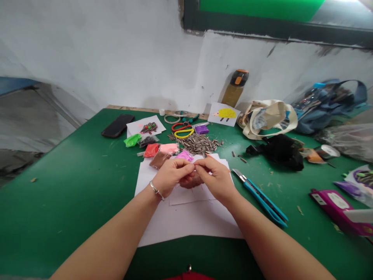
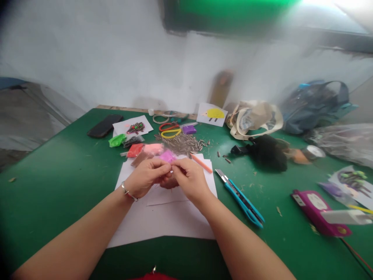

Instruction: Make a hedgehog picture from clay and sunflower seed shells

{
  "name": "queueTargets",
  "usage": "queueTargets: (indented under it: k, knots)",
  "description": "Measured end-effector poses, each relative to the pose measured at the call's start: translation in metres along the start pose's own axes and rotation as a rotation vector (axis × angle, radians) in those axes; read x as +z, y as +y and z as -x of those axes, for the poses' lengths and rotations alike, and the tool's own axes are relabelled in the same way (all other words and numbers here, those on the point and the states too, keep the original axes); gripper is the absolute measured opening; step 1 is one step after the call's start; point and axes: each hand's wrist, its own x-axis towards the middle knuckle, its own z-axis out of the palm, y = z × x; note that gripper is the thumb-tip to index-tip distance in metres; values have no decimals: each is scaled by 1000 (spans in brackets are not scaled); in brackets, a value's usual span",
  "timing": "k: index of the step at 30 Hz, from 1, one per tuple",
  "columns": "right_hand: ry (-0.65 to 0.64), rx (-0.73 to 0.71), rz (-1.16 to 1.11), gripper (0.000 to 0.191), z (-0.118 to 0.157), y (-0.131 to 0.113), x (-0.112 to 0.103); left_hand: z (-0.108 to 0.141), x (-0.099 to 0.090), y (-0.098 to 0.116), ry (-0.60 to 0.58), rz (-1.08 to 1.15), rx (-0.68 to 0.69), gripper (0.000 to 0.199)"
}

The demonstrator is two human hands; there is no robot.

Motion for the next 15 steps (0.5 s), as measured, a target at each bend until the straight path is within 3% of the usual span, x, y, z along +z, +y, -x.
queueTargets:
  k: [15]
  knots:
    - [-29,79,-90,17,0,1,2,-2,0,-3,30,22,-41,39]
